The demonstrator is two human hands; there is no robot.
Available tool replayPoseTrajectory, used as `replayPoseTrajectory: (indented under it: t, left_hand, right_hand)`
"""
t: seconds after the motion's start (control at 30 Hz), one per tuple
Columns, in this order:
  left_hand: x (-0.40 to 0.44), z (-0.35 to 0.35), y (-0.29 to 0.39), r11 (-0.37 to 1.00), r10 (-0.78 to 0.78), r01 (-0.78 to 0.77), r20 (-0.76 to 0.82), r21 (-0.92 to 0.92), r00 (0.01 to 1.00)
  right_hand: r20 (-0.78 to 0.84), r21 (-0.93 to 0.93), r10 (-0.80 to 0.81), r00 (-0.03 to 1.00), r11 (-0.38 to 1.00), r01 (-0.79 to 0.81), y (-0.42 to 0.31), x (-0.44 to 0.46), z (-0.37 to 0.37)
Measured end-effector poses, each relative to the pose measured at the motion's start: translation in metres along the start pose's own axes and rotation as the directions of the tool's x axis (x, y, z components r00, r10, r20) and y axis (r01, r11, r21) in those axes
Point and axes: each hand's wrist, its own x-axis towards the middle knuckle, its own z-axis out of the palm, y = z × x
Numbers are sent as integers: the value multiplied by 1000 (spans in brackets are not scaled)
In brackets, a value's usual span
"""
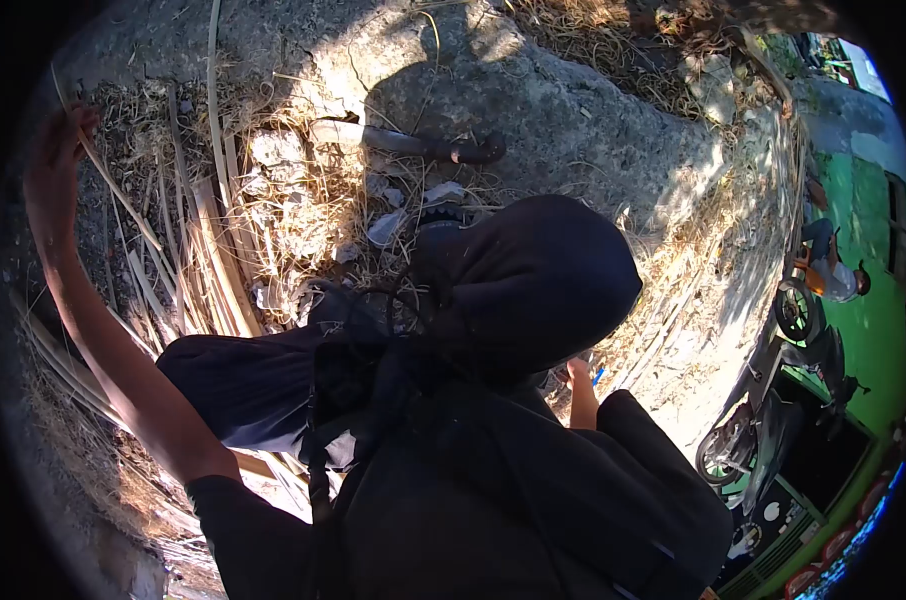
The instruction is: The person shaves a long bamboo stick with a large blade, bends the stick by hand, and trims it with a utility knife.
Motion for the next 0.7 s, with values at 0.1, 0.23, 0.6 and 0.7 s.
replayPoseTrajectory:
  t: [0.1, 0.23, 0.6, 0.7]
  left_hand:
    - [0, -2, -8, 1000, -18, 18, 16, 3, 1000]
    - [-2, -5, -20, 999, -43, 44, 26, -30, 999]
    - [-4, -15, -46, 997, -79, 78, 94, 6, 992]
    - [3, -24, -64, 995, -93, 89, 136, 36, 986]
  right_hand:
    - [23, -93, -50, 999, 994, 51, 15, 24, -24]
    - [109, -89, -10, 994, 996, 20, 17, 17, -62]
    - [-112, 37, -37, 993, 998, 41, 54, 15, -102]
    - [-43, -111, 19, 999, 994, -24, 69, 51, -143]
